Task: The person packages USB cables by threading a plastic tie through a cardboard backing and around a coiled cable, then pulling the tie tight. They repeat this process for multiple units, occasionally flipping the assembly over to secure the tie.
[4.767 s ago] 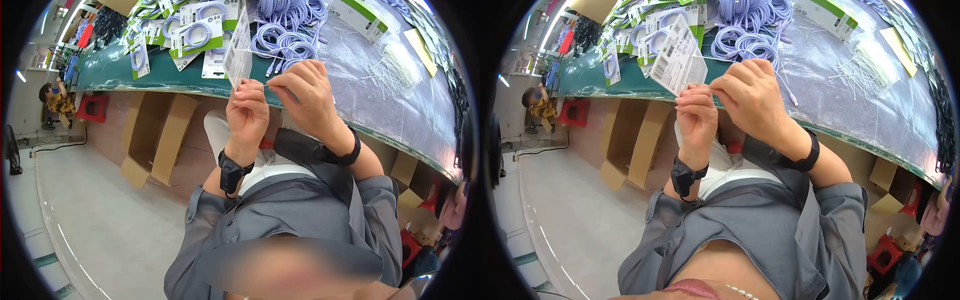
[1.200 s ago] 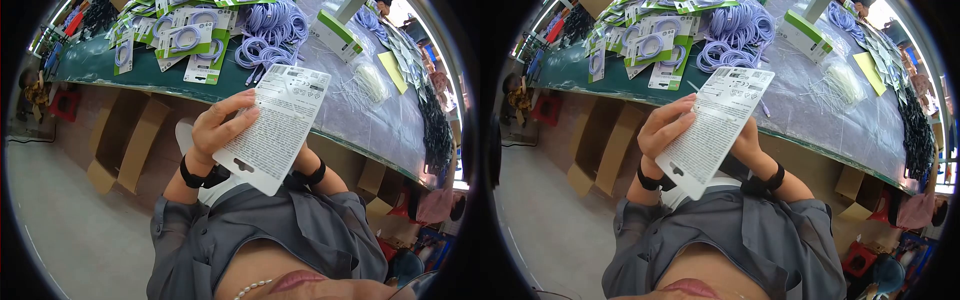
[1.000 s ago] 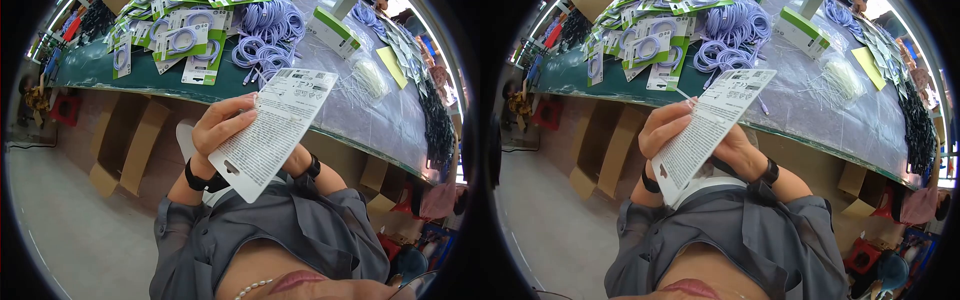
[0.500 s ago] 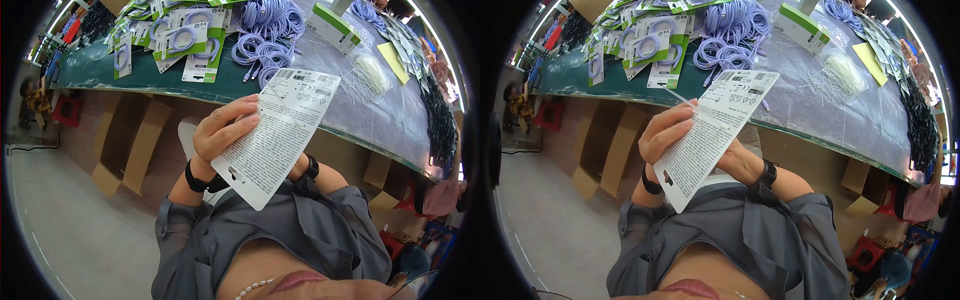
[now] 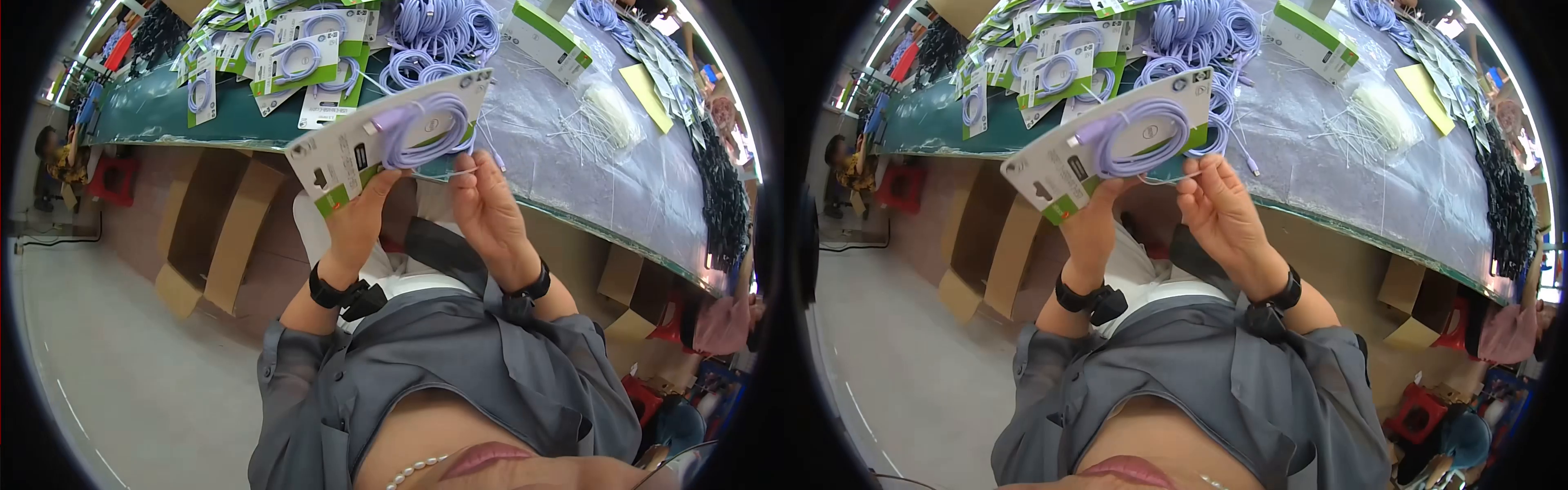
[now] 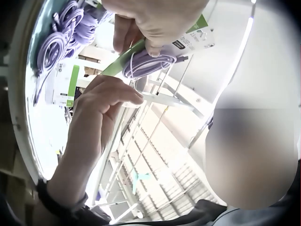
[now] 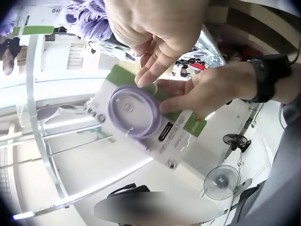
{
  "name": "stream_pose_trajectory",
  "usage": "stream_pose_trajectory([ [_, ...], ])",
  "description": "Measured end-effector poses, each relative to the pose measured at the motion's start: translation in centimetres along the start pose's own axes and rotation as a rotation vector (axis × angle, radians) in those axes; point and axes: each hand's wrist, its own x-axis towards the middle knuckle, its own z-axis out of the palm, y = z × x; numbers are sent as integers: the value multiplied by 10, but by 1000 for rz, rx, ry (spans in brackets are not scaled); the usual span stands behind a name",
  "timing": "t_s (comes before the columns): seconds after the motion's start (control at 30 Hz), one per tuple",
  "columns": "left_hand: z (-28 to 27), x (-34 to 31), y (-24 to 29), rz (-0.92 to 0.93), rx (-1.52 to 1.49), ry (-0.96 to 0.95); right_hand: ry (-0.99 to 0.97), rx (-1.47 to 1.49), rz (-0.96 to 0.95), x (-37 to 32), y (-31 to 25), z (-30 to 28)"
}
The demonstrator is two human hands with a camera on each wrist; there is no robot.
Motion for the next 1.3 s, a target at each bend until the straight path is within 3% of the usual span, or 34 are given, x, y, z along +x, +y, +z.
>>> stream_pose_trajectory([
  [0.03, 5, 0, 0, -5, -1, -9, 2, 3, -9, 1, -2, 8],
  [0.1, 12, 1, 2, -170, -189, 15, -181, -536, -260, 5, -5, 20],
  [0.13, 13, 1, 2, -172, -187, 15, -180, -535, -260, 6, -6, 19],
  [0.2, 13, 2, 2, -190, -208, 32, -213, -991, -412, 9, -8, 19],
  [0.33, 13, -4, -3, -104, -202, 47, -90, -1193, -436, 10, -6, 38],
  [0.4, 11, -8, -3, -36, -163, 10, -78, -1612, -636, 12, -4, 40],
  [0.43, 10, -8, -6, -38, -162, 6, -74, -1611, -639, 14, -4, 42],
  [0.5, 8, -9, -10, -34, -180, -18, -318, -1931, -971, 18, -5, 46],
  [0.6, 10, -11, -8, -55, -186, -30, -406, -1973, -1144, 24, -4, 42],
  [0.73, 6, -13, -12, -103, -87, 11, -446, -2008, -1127, 27, -4, 39],
  [0.8, 4, -13, -12, -137, -52, -38, -417, -2286, -790, 21, -7, 40],
  [0.83, 4, -15, -12, -144, -49, -39, -411, -2284, -786, 21, -9, 36],
  [0.9, 6, -19, -13, -123, -1, -38, -466, -2154, -603, 25, -16, 26],
  [1.03, -2, -17, -26, -181, -206, 12, -461, -2022, -628, 24, -12, 25],
  [1.13, -5, -14, -25, -152, -149, -11, -287, -1919, -609, 15, -8, 37],
  [1.2, -4, -13, -22, -132, -151, -3, -354, -2029, -734, 13, -7, 38],
  [1.3, -3, -13, -21, -94, -152, 2, -375, -2102, -734, 8, -6, 37],
])
